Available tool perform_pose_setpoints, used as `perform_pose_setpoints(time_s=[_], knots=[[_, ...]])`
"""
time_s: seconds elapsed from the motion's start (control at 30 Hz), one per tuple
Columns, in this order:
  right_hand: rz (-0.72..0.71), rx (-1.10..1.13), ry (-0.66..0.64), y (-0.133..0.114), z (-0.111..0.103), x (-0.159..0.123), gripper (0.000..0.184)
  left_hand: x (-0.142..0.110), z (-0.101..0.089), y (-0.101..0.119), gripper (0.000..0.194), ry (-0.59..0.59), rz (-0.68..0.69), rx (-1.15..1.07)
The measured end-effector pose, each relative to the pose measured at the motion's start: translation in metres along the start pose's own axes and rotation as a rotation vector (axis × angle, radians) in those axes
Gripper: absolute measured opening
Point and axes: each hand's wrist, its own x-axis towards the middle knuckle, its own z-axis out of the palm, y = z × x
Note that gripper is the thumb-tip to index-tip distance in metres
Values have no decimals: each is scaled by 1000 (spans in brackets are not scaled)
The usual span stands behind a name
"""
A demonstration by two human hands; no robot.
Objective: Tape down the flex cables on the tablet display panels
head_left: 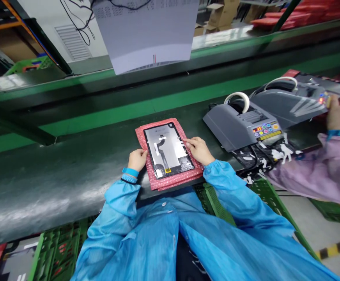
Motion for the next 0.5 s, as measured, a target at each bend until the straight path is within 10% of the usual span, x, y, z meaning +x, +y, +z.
perform_pose_setpoints(time_s=[0.2, 0.5], knots=[[216, -68, -91, -16, -1, 19, 19, -2, 2, -6, 20, -30, -19, -77], [97, -279, -132, -44, -12, 19, 14, -1, 8, -12, 17, -59, -27, -171]])
